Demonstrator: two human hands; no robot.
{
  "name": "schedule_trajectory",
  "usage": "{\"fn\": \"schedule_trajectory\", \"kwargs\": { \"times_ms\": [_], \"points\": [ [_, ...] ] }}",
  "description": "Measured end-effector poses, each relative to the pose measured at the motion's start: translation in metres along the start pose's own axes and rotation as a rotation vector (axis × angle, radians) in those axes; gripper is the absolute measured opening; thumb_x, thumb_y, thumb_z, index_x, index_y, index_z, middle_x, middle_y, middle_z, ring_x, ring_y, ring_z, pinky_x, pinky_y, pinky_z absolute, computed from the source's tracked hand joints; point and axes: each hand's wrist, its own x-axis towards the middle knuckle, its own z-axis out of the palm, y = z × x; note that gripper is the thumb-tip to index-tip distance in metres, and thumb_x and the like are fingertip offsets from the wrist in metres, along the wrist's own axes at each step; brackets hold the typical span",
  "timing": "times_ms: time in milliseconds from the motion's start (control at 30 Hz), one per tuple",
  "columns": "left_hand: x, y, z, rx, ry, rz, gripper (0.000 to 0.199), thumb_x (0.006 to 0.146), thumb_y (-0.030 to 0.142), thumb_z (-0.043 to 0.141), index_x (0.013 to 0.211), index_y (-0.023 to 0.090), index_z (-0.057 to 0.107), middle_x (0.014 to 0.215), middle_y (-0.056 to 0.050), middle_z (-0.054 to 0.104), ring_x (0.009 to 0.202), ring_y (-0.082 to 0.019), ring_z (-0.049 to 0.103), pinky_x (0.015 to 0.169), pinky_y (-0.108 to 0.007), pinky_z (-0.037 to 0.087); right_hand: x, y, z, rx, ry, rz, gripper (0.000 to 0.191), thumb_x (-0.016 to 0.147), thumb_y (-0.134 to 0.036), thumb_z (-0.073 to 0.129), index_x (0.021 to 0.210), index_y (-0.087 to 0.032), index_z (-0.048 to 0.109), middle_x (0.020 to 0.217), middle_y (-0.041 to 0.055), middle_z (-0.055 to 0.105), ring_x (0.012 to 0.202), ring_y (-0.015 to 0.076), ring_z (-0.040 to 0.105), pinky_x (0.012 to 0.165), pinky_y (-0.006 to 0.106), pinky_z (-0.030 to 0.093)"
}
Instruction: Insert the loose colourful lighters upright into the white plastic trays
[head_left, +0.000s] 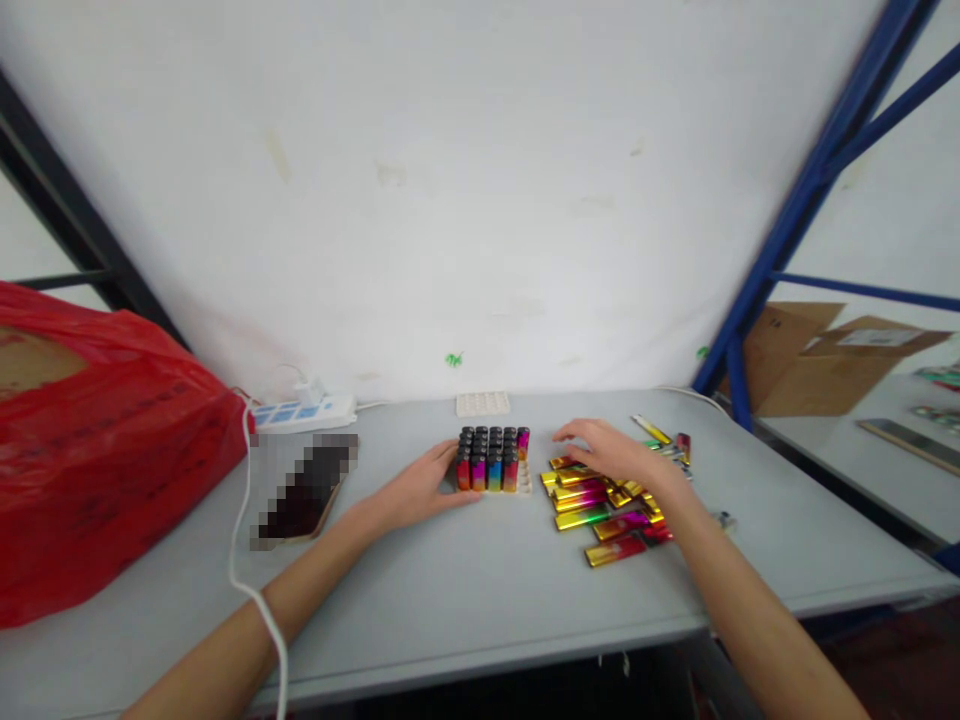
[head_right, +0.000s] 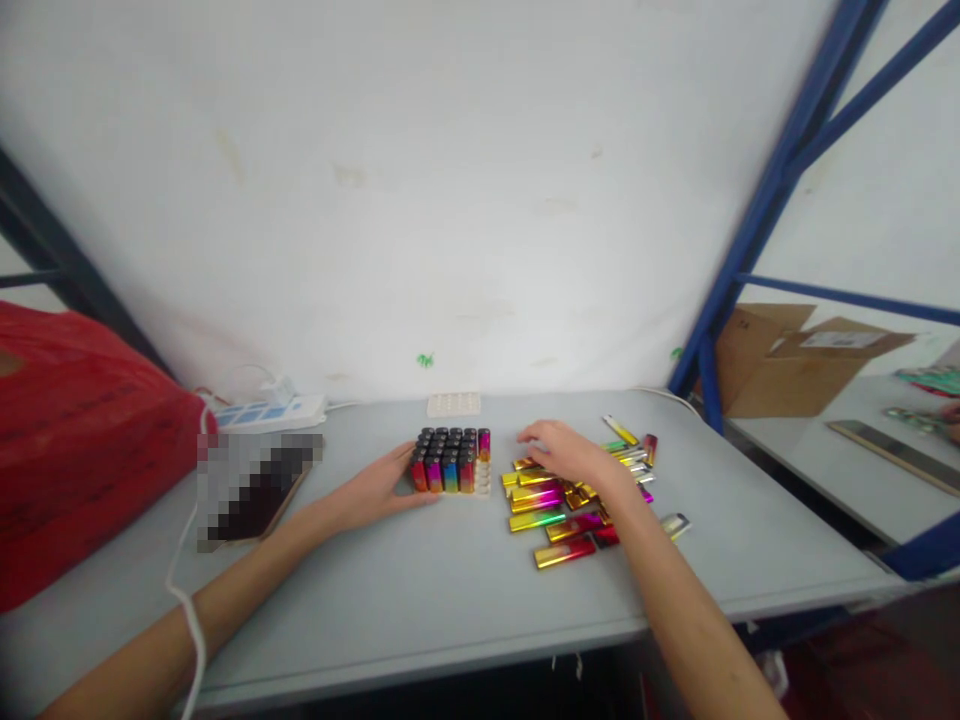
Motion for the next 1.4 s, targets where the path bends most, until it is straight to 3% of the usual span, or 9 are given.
{"fn": "schedule_trajectory", "kwargs": {
  "times_ms": [267, 367, 567, 667, 767, 900, 1033, 1200, 1400],
  "points": [
    [0.000, 0.002, -0.001, 0.020, -0.022, -0.029, 0.080, 0.089, 0.064, 0.075, 0.154, 0.021, 0.052, 0.159, -0.015, 0.055, 0.147, -0.036, 0.053, 0.128, -0.051, 0.038, 0.001, 0.017, -0.005, -0.047, -0.071, 0.038, 0.011, 0.084, -0.031, 0.077, 0.090, -0.023, 0.082, 0.093, 0.0092, 0.075, 0.089, 0.0287, 0.068, 0.090, 0.039, 0.053],
    [0.000, 0.003, -0.002, 0.031, -0.028, -0.035, 0.081, 0.089, 0.064, 0.075, 0.153, 0.020, 0.052, 0.158, -0.015, 0.057, 0.145, -0.037, 0.055, 0.127, -0.049, 0.040, 0.005, 0.008, -0.001, -0.045, 0.020, 0.010, 0.013, 0.091, -0.031, 0.070, 0.095, -0.022, 0.079, 0.096, 0.0099, 0.075, 0.090, 0.0258, 0.067, 0.088, 0.036, 0.051],
    [0.001, 0.001, -0.001, 0.012, -0.008, 0.003, 0.083, 0.089, 0.067, 0.075, 0.153, 0.020, 0.053, 0.158, -0.013, 0.057, 0.144, -0.037, 0.055, 0.127, -0.047, 0.041, 0.011, -0.014, 0.002, 0.093, 0.280, 0.103, 0.032, 0.098, -0.050, 0.064, 0.109, -0.023, 0.077, 0.065, -0.0008, 0.066, 0.060, 0.0187, 0.055, 0.065, 0.030, 0.043],
    [0.001, 0.000, -0.001, 0.013, -0.007, 0.006, 0.081, 0.089, 0.066, 0.075, 0.153, 0.021, 0.053, 0.156, -0.014, 0.058, 0.143, -0.037, 0.056, 0.126, -0.050, 0.042, 0.018, -0.022, 0.008, 0.274, 0.455, 0.106, 0.043, 0.091, -0.063, 0.070, 0.099, -0.021, 0.076, 0.066, 0.0001, 0.064, 0.061, 0.0176, 0.052, 0.062, 0.030, 0.043],
    [0.001, -0.001, 0.000, 0.011, -0.010, -0.001, 0.080, 0.090, 0.063, 0.075, 0.153, 0.020, 0.052, 0.158, -0.015, 0.057, 0.145, -0.036, 0.055, 0.128, -0.051, 0.040, 0.024, -0.030, 0.018, 0.531, 0.521, 0.122, 0.054, 0.084, -0.074, 0.072, 0.081, -0.021, 0.068, 0.067, 0.0001, 0.060, 0.063, 0.0165, 0.054, 0.064, 0.030, 0.048],
    [0.001, -0.003, 0.001, 0.000, 0.003, 0.013, 0.079, 0.089, 0.062, 0.076, 0.153, 0.022, 0.053, 0.158, -0.014, 0.057, 0.145, -0.036, 0.055, 0.127, -0.051, 0.040, 0.026, -0.044, 0.031, 0.936, 0.398, 0.153, 0.057, 0.082, -0.078, 0.072, 0.089, -0.022, 0.062, 0.083, 0.0008, 0.067, 0.074, 0.0166, 0.063, 0.074, 0.032, 0.056],
    [0.002, -0.002, 0.001, 0.002, 0.003, 0.020, 0.078, 0.090, 0.061, 0.076, 0.153, 0.022, 0.053, 0.158, -0.014, 0.057, 0.145, -0.035, 0.055, 0.127, -0.050, 0.040, 0.026, -0.057, 0.039, 1.115, 0.258, 0.141, 0.053, 0.084, -0.073, 0.075, 0.097, -0.024, 0.060, 0.068, -0.0065, 0.053, 0.060, 0.0122, 0.054, 0.061, 0.026, 0.050],
    [0.001, 0.002, -0.001, 0.012, -0.016, 0.008, 0.076, 0.091, 0.059, 0.076, 0.153, 0.020, 0.053, 0.159, -0.015, 0.056, 0.145, -0.035, 0.055, 0.127, -0.050, 0.040, 0.027, -0.062, 0.044, 1.126, 0.200, 0.274, 0.060, 0.084, -0.079, 0.068, 0.078, -0.022, 0.052, 0.060, -0.0093, 0.036, 0.048, 0.0064, 0.027, 0.045, 0.020, 0.019],
    [0.000, -0.001, 0.000, 0.001, 0.004, 0.038, 0.077, 0.091, 0.061, 0.075, 0.154, 0.021, 0.053, 0.157, -0.014, 0.058, 0.144, -0.035, 0.056, 0.126, -0.050, 0.041, 0.025, -0.066, 0.048, 0.949, 0.234, 0.447, 0.056, 0.093, -0.065, 0.050, 0.057, -0.024, 0.036, 0.050, -0.0085, 0.022, 0.044, 0.0072, 0.016, 0.044, 0.024, 0.010]
  ]
}}
